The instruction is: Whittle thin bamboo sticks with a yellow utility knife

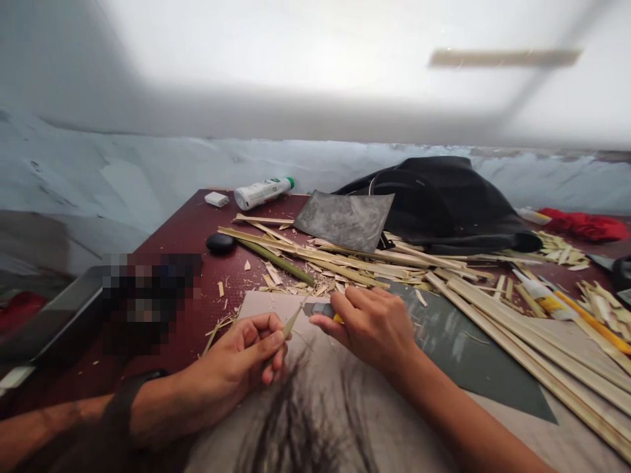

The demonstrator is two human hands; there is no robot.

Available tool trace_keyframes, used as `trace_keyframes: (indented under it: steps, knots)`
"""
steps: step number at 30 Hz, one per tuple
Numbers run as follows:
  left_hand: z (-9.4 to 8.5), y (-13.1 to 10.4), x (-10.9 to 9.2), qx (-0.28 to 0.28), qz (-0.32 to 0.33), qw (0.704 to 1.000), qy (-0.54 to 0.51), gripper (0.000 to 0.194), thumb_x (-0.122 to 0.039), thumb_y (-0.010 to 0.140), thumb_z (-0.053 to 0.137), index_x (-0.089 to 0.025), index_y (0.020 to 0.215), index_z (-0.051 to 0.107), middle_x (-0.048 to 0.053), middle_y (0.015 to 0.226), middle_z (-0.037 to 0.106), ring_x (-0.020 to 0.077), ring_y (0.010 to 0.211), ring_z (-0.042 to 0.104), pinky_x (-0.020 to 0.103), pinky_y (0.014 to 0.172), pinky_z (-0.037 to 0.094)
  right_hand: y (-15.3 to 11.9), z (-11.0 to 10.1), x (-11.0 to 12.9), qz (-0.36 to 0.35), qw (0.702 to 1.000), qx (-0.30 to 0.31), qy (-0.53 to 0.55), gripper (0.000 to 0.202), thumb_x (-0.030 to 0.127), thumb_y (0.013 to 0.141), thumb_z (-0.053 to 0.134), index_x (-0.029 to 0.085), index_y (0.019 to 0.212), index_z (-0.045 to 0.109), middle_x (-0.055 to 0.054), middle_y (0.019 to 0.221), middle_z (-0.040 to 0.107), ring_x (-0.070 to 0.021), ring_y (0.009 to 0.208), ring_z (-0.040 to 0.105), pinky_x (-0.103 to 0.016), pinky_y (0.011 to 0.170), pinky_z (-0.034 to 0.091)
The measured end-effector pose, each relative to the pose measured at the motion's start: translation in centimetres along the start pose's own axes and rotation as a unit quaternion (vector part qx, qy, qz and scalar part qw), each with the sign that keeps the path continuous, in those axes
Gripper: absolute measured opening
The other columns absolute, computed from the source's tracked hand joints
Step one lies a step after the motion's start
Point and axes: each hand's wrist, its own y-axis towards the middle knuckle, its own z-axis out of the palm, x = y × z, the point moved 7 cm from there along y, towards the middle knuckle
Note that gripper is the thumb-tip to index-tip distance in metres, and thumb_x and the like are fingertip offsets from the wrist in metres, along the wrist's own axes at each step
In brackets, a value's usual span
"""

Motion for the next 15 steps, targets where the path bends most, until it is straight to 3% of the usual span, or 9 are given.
trace_keyframes:
  steps: [6,8,12,15]
  knots:
    - [0.3,-0.2,0.7,0.042,0.017,0.997,0.054,0.031,-0.044,0.081,0.073,-0.017,0.082,0.057,-0.002,0.063,0.063,0.0061,0.048,0.052,0.019,0.050,0.038,-0.8,-0.4,-6.1,0.229,0.970,0.006,-0.085,0.047,0.052,0.101,0.039,0.019,0.071,0.054,0.000,0.057,0.052,-0.0119,0.048,0.040,-0.029,0.053,0.017]
    - [0.3,-0.2,0.7,0.036,0.023,0.998,0.049,0.030,-0.042,0.082,0.072,-0.017,0.081,0.055,-0.003,0.063,0.063,0.0063,0.050,0.054,0.018,0.051,0.038,-0.5,-0.6,-5.8,0.199,0.978,0.007,-0.056,0.046,0.050,0.101,0.039,0.019,0.070,0.052,0.000,0.057,0.051,-0.0123,0.050,0.042,-0.028,0.053,0.020]
    - [0.6,-0.2,0.1,0.020,0.033,0.998,0.039,0.030,-0.039,0.083,0.072,-0.017,0.084,0.052,-0.001,0.071,0.067,0.0077,0.057,0.060,0.019,0.057,0.041,0.3,-0.5,-2.8,0.094,0.994,0.012,0.048,0.041,0.045,0.102,0.041,0.019,0.072,0.050,0.000,0.062,0.053,-0.0120,0.054,0.046,-0.027,0.057,0.026]
    - [0.7,-0.3,-0.1,0.025,0.043,0.998,0.043,0.030,-0.039,0.083,0.073,-0.018,0.086,0.051,0.000,0.076,0.069,0.0089,0.060,0.063,0.020,0.058,0.041,0.3,-0.4,-1.8,0.068,0.994,0.007,0.083,0.041,0.045,0.102,0.040,0.019,0.072,0.050,0.001,0.062,0.051,-0.0114,0.054,0.044,-0.026,0.057,0.026]
